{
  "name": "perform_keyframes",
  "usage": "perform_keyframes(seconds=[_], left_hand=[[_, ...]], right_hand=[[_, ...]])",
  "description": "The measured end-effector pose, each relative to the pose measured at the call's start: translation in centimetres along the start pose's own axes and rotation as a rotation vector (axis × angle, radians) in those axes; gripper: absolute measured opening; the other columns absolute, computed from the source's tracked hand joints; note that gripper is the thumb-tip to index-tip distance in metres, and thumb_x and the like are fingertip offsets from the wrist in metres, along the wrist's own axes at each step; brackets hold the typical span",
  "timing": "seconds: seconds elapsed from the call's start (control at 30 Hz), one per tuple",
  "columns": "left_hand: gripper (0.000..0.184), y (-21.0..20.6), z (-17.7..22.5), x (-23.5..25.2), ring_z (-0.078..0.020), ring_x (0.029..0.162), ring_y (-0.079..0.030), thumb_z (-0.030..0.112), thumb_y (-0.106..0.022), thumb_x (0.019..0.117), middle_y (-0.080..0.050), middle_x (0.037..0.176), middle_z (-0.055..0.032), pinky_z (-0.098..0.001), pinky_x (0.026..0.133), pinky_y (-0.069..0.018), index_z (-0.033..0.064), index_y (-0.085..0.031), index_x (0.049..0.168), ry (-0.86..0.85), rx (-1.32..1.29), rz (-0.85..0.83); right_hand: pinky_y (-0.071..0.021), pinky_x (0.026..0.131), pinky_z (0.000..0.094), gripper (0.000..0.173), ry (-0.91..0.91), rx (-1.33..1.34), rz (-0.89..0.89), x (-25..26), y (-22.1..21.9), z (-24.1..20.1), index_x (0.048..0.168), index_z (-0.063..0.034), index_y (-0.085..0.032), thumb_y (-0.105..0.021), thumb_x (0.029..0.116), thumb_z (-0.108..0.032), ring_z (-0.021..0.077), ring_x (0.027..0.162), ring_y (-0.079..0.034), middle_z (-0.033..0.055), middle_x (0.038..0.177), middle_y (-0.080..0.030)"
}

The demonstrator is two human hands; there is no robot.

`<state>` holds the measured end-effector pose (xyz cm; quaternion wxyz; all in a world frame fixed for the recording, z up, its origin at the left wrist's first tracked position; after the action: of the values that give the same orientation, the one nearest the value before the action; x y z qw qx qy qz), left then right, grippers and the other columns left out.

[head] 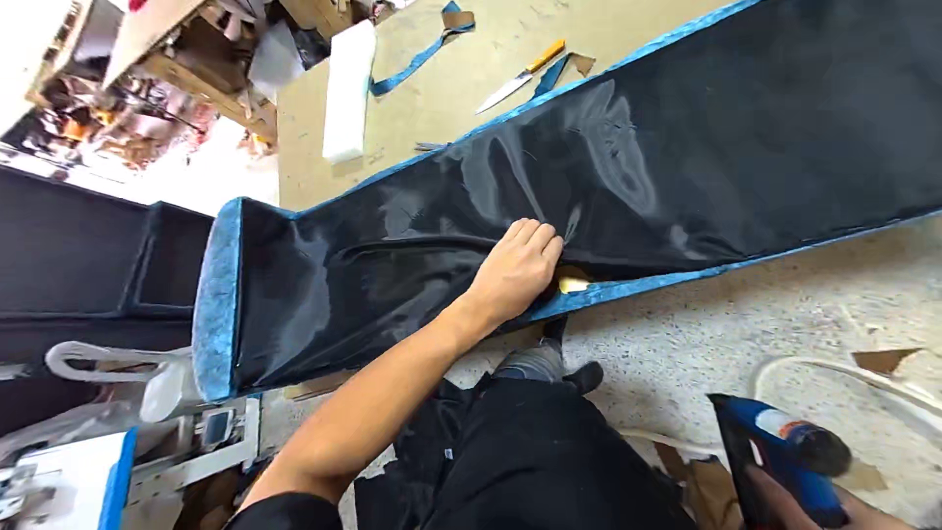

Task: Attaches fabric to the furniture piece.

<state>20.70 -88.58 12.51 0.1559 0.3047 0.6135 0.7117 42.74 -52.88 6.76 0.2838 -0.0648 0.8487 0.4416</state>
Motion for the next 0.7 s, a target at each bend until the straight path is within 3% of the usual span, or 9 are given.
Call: perform_keyframes(seconds=[0.1, 0.23, 0.37, 0.47, 0.53, 0.6, 0.63, 0.7], left_hand=[[0.02, 0.6, 0.8, -2.3, -0.0309, 0.107, -0.068, 0.008, -0.053, 0.1052, -0.071, 0.104, -0.0152, -0.0438, 0.104, -0.052, -0.0011, -0.07, 0.107, -0.047, -0.044, 0.016], [0.022, -0.2, 2.0, -4.5, -0.0308, 0.102, -0.068, 0.005, -0.049, 0.1053, -0.069, 0.1, -0.0147, -0.0436, 0.1, -0.0528, -0.0018, -0.07, 0.105, -0.15, -0.073, -0.088], [0.02, -1.1, 2.1, -5.0, -0.0315, 0.106, -0.066, 0.002, -0.049, 0.1021, -0.068, 0.104, -0.0151, -0.0465, 0.105, -0.0492, -0.0011, -0.068, 0.109, -0.125, -0.09, -0.188], [0.02, -2.2, 2.0, -4.7, -0.0305, 0.116, -0.062, 0.007, -0.054, 0.1001, -0.066, 0.117, -0.0126, -0.0521, 0.11, -0.0433, 0.004, -0.066, 0.115, -0.043, -0.082, -0.205], [0.021, -2.9, 1.9, -4.6, -0.0262, 0.123, -0.059, 0.017, -0.049, 0.1046, -0.065, 0.123, -0.0085, -0.0533, 0.108, -0.0396, 0.0087, -0.066, 0.113, 0.06, -0.167, -0.106], [0.024, -3.3, 1.6, -4.6, -0.0227, 0.117, -0.06, 0.022, -0.045, 0.1084, -0.067, 0.114, -0.0064, -0.0496, 0.108, -0.0401, 0.0093, -0.065, 0.108, 0.172, -0.318, 0.052], [0.022, -3.3, 1.4, -4.6, -0.0235, 0.109, -0.063, 0.019, -0.047, 0.1077, -0.067, 0.106, -0.0075, -0.0468, 0.105, -0.045, 0.0074, -0.066, 0.104, 0.202, -0.381, 0.145], [0.016, -3.1, 0.9, -4.8, -0.0251, 0.095, -0.067, 0.007, -0.053, 0.102, -0.068, 0.094, -0.0096, -0.0409, 0.088, -0.0559, 0.0039, -0.068, 0.099, 0.18, -0.42, 0.282]], right_hand=[[-0.0505, 0.067, 0.0645, 0.051, 0.083, -0.05, 0.057, 0.4, 0.8, -1.7, 0.09, -0.001, -0.073, -0.065, 0.093, -0.052, 0.0394, 0.072, -0.069, 0.0205, 0.075, -0.07], [-0.0478, 0.054, 0.0526, 0.047, 0.133, -0.05, 0.191, 0.2, 1.8, -3.6, 0.081, -0.0094, -0.071, -0.064, 0.0897, -0.055, 0.0249, 0.058, -0.063, 0.0073, 0.063, -0.063], [-0.0486, 0.05, 0.0412, 0.045, 0.121, 0.005, 0.258, -0.5, 2.6, -4.6, 0.08, -0.0144, -0.071, -0.062, 0.0882, -0.058, 0.0127, 0.053, -0.06, -0.0013, 0.06, -0.062], [-0.0483, 0.047, 0.0361, 0.043, 0.094, 0.021, 0.284, -0.6, 2.7, -5.0, 0.079, -0.0183, -0.07, -0.062, 0.0874, -0.06, 0.0076, 0.05, -0.058, -0.0059, 0.058, -0.06], [-0.0489, 0.047, 0.0362, 0.043, 0.083, 0.004, 0.281, -0.5, 2.7, -5.7, 0.078, -0.0184, -0.07, -0.062, 0.0872, -0.06, 0.0075, 0.05, -0.059, -0.006, 0.058, -0.061], [-0.0491, 0.047, 0.0362, 0.042, 0.073, -0.018, 0.277, -0.3, 2.7, -6.6, 0.078, -0.0186, -0.07, -0.062, 0.087, -0.059, 0.0075, 0.051, -0.059, -0.0059, 0.059, -0.061], [-0.0492, 0.047, 0.036, 0.042, 0.074, -0.028, 0.281, -0.2, 2.7, -7.0, 0.078, -0.0186, -0.07, -0.062, 0.0867, -0.059, 0.0073, 0.051, -0.059, -0.006, 0.059, -0.061], [-0.0497, 0.048, 0.0359, 0.043, 0.076, -0.039, 0.286, -0.1, 2.6, -7.8, 0.078, -0.0182, -0.071, -0.062, 0.0865, -0.059, 0.0072, 0.052, -0.06, -0.0059, 0.059, -0.062]])
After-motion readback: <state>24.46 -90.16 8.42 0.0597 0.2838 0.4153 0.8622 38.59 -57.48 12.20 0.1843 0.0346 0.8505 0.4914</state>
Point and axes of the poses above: each hand's wrist, its own x-axis towards the middle knuckle, its own y-axis out of the back of the hand, z = x × y, the point moved 4 cm from there along x, towards the middle knuckle
